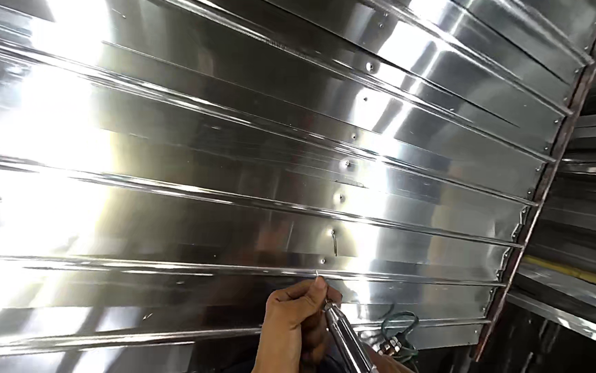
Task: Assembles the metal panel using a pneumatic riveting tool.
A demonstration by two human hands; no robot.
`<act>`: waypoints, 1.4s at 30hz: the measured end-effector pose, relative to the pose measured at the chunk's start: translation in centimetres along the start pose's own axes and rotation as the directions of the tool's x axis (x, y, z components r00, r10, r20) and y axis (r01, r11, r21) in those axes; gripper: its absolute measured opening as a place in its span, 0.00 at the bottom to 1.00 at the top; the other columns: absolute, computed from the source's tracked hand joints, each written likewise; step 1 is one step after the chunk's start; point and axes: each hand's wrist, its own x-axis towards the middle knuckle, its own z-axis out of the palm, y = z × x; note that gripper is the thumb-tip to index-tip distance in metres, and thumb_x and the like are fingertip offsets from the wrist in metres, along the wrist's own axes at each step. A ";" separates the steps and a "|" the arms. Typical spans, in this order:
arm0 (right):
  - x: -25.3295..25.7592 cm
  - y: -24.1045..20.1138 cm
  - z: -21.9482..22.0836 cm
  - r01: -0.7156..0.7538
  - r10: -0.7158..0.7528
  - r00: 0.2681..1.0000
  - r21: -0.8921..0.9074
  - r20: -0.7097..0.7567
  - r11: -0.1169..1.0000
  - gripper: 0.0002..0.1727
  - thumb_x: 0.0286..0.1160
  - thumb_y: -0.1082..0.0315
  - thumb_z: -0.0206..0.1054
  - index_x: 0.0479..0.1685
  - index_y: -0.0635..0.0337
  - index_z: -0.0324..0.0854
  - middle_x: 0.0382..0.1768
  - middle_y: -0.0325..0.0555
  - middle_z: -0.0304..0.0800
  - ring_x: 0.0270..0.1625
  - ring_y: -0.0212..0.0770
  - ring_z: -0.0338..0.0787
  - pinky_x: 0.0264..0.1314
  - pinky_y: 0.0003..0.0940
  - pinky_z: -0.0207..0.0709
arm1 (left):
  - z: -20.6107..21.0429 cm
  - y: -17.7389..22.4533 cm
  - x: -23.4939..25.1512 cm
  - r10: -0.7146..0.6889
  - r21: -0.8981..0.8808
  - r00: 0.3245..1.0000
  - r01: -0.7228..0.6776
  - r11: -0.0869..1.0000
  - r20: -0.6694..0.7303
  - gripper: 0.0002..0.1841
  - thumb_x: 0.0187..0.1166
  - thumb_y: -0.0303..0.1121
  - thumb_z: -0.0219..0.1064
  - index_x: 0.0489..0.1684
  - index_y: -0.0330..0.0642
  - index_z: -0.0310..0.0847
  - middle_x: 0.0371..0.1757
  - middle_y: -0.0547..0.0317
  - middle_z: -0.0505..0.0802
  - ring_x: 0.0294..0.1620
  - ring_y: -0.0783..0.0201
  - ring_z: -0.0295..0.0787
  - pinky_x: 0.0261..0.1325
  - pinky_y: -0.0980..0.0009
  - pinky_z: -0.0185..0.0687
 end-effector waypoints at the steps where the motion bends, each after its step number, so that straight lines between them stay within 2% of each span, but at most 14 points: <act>1: 0.9 0.4 -0.1 -0.018 0.018 1.000 -0.018 0.008 1.000 0.19 0.71 0.60 0.76 0.49 0.69 0.92 0.35 0.52 0.97 0.36 0.35 0.95 0.42 0.30 0.88 | 0.3 0.3 0.9 -0.042 -0.028 0.999 0.042 0.999 -0.008 0.18 0.91 0.33 0.54 0.34 0.35 0.88 0.07 0.71 0.64 0.04 0.79 0.57 0.08 0.82 0.58; 8: 8.4 2.7 -2.4 -0.219 0.216 0.976 -0.139 -0.033 0.966 0.17 0.62 0.59 0.82 0.45 0.62 0.93 0.30 0.40 0.96 0.31 0.29 0.94 0.38 0.31 0.91 | 3.9 0.7 9.9 0.157 0.387 0.987 -0.151 0.909 0.017 0.19 0.89 0.35 0.61 0.25 0.39 0.90 0.11 0.64 0.73 0.09 0.71 0.62 0.12 0.76 0.59; 12: 13.1 5.2 -3.6 -0.226 0.224 0.974 -0.121 -0.032 0.967 0.16 0.63 0.52 0.81 0.42 0.52 0.92 0.30 0.31 0.95 0.29 0.27 0.92 0.33 0.30 0.90 | 4.4 3.1 12.3 0.274 0.805 0.917 -0.388 0.448 0.290 0.17 0.89 0.42 0.56 0.43 0.52 0.94 0.28 0.66 0.88 0.29 0.69 0.83 0.35 0.64 0.78; 15: 14.6 5.7 -4.0 -0.194 0.198 0.980 -0.137 0.019 0.971 0.16 0.63 0.51 0.82 0.41 0.51 0.93 0.30 0.30 0.94 0.30 0.26 0.92 0.33 0.29 0.90 | 1.2 6.4 11.0 0.662 0.842 0.598 -0.531 -0.096 0.452 0.16 0.84 0.45 0.56 0.47 0.56 0.94 0.24 0.73 0.88 0.22 0.73 0.83 0.24 0.65 0.80; 17: 14.7 5.6 -4.4 -0.218 0.228 0.971 -0.136 0.068 0.966 0.15 0.64 0.51 0.81 0.42 0.50 0.92 0.30 0.30 0.95 0.29 0.27 0.92 0.32 0.30 0.90 | -2.4 10.5 9.9 0.789 0.816 0.375 -0.516 -0.259 0.487 0.15 0.84 0.40 0.60 0.55 0.47 0.91 0.30 0.67 0.92 0.22 0.76 0.81 0.24 0.72 0.78; 19: 15.1 5.4 -5.0 -0.260 0.273 0.953 -0.107 0.133 0.960 0.15 0.66 0.52 0.81 0.43 0.51 0.92 0.30 0.32 0.95 0.29 0.30 0.93 0.32 0.31 0.91 | -6.6 14.9 9.5 0.837 0.842 0.329 -0.476 -0.253 0.437 0.15 0.87 0.35 0.62 0.63 0.39 0.87 0.37 0.56 0.93 0.26 0.70 0.86 0.28 0.70 0.82; 22: 16.8 4.8 -5.8 -0.302 0.330 0.917 -0.153 0.223 0.941 0.15 0.66 0.50 0.81 0.43 0.48 0.92 0.30 0.31 0.95 0.28 0.31 0.93 0.32 0.32 0.92 | -10.8 18.9 10.8 0.881 0.942 0.435 -0.333 -0.037 0.188 0.19 0.95 0.40 0.50 0.78 0.49 0.74 0.49 0.57 0.89 0.39 0.69 0.86 0.41 0.67 0.84; 27: 20.1 3.4 -7.4 -0.132 0.307 0.882 -0.439 0.357 0.889 0.18 0.65 0.41 0.77 0.45 0.39 0.90 0.42 0.26 0.89 0.43 0.23 0.88 0.45 0.30 0.87 | -9.3 16.9 10.0 0.915 0.904 0.378 -0.426 0.036 0.141 0.12 0.90 0.32 0.57 0.58 0.33 0.81 0.30 0.58 0.85 0.23 0.75 0.78 0.25 0.79 0.73; 30: 20.4 3.1 -6.2 -0.115 0.266 0.924 -0.462 0.275 0.879 0.10 0.60 0.46 0.76 0.33 0.37 0.88 0.29 0.20 0.89 0.33 0.17 0.88 0.35 0.24 0.85 | -9.1 16.5 9.2 0.891 0.923 0.453 -0.357 0.141 0.039 0.13 0.89 0.31 0.58 0.49 0.27 0.82 0.31 0.58 0.85 0.29 0.75 0.81 0.32 0.79 0.77; 32: 20.3 3.2 -5.8 -0.034 0.205 0.936 -0.509 0.285 0.860 0.09 0.58 0.48 0.75 0.31 0.37 0.87 0.24 0.20 0.86 0.29 0.17 0.86 0.30 0.25 0.82 | -8.5 16.8 9.7 0.932 0.925 0.343 -0.379 0.026 0.114 0.12 0.88 0.30 0.60 0.42 0.28 0.83 0.26 0.58 0.83 0.22 0.75 0.78 0.24 0.79 0.72; 34: 19.4 3.9 -5.2 0.004 0.161 0.950 -0.527 0.268 0.850 0.10 0.58 0.48 0.75 0.31 0.39 0.88 0.23 0.23 0.87 0.28 0.21 0.86 0.29 0.30 0.82 | -9.4 17.7 11.3 0.932 0.878 0.166 -0.421 -0.228 0.322 0.11 0.87 0.29 0.60 0.56 0.31 0.84 0.32 0.55 0.86 0.25 0.71 0.79 0.28 0.76 0.74; 36: 18.8 4.6 -5.1 -0.084 0.197 0.957 -0.447 0.213 0.891 0.09 0.59 0.52 0.77 0.32 0.43 0.89 0.24 0.27 0.89 0.28 0.26 0.87 0.30 0.33 0.84 | -9.2 19.0 12.6 0.895 0.847 0.065 -0.358 -0.392 0.442 0.17 0.91 0.34 0.55 0.70 0.38 0.81 0.42 0.48 0.90 0.32 0.63 0.85 0.36 0.66 0.81; 40: 13.0 2.1 -7.3 -0.356 0.357 0.932 -0.022 0.066 0.934 0.18 0.61 0.63 0.82 0.51 0.57 0.90 0.42 0.44 0.96 0.43 0.43 0.95 0.48 0.43 0.92 | -6.3 18.6 9.4 0.905 0.791 0.001 -0.486 -0.372 0.426 0.15 0.86 0.31 0.58 0.61 0.33 0.86 0.33 0.47 0.92 0.25 0.65 0.83 0.31 0.67 0.80; 42: 7.6 0.1 -8.6 -0.244 0.239 0.970 0.167 0.050 0.955 0.28 0.66 0.69 0.80 0.67 0.67 0.80 0.57 0.50 0.94 0.54 0.48 0.95 0.60 0.49 0.92 | -5.9 15.8 6.0 0.925 0.720 0.187 -0.683 -0.120 0.331 0.12 0.87 0.31 0.60 0.56 0.40 0.88 0.32 0.60 0.91 0.23 0.74 0.80 0.28 0.76 0.77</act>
